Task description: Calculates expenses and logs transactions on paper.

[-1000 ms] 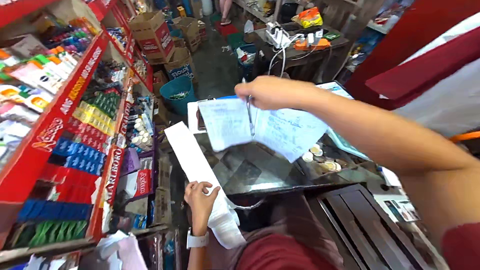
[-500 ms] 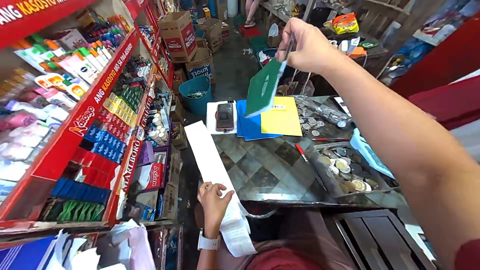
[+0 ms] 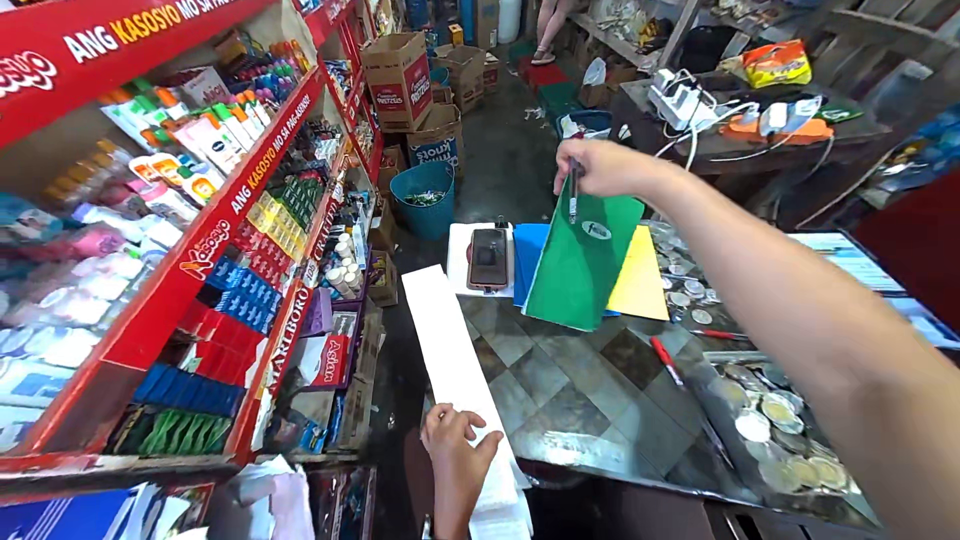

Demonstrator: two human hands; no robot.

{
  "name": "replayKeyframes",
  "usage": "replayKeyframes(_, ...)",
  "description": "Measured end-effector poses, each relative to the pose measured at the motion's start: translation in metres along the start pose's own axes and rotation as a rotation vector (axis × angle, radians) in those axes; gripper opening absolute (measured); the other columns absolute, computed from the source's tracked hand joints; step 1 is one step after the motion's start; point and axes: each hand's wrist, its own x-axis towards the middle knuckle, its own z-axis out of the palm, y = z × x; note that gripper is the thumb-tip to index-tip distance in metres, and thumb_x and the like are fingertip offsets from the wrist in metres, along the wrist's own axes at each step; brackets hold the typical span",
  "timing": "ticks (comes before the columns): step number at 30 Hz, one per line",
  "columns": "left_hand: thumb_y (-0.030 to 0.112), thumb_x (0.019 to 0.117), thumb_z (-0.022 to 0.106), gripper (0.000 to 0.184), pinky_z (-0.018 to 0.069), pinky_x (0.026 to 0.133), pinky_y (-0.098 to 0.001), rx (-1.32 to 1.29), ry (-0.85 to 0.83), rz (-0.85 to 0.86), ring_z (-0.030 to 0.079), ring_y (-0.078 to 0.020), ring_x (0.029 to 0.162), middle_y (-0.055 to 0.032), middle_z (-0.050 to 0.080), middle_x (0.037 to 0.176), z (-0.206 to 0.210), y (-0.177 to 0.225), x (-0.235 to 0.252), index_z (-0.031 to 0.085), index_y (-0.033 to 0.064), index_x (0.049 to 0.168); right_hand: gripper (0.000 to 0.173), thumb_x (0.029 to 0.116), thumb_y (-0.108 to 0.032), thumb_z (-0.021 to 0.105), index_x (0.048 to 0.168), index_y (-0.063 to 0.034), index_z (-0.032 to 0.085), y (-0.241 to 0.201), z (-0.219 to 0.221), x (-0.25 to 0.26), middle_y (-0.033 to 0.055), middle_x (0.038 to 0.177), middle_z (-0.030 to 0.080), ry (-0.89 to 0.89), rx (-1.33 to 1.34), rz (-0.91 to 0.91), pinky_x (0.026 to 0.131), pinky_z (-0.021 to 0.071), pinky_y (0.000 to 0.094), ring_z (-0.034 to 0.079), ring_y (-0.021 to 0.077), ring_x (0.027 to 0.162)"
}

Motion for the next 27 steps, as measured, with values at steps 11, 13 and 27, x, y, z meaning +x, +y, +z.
replayKeyframes(11,0.033,0.0717,0.085,0.023,0.0372,0.097,-0.0620,-0.013,-0.073,-0.084,0.062,-0.0374,0.109,0.0000,0.069,0.074,-0.003,0.006,-0.005,0.077,0.0137,0.081,0.021,0.0924,0.011,0.054,0.111,0.0084,0.065,0.017,0.208,-0.046,0.0240,0.116,0.070,0.286,0.172,0.062,0.098,0.0514,0.0535,0.067,0.0402,0.110)
replayKeyframes(13,0.033,0.0712,0.085,0.023,0.0365,0.098,-0.0621,-0.014,-0.069,-0.086,0.062,-0.0370,0.109,0.0005,0.069,0.074,-0.003,0.006,-0.006,0.077,0.0136,0.081,0.023,0.0893,0.010,0.054,0.108,0.0081,0.068,0.023,0.230,-0.057,0.0230,0.111,0.070,0.378,0.184,0.026,0.099,0.0491,0.0540,0.064,0.0419,0.108)
replayKeyframes(27,0.035,0.0710,0.083,0.023,0.0373,0.096,-0.0586,-0.006,-0.049,-0.064,0.063,-0.0340,0.106,0.0036,0.067,0.070,-0.004,0.007,-0.008,0.076,0.0145,0.079,0.010,0.0895,0.005,0.054,0.097,0.0076,0.061,0.035,0.250,-0.072,0.0232,0.108,0.072,0.624,0.260,-0.034,0.083,0.0555,0.0413,0.070,0.0310,0.093)
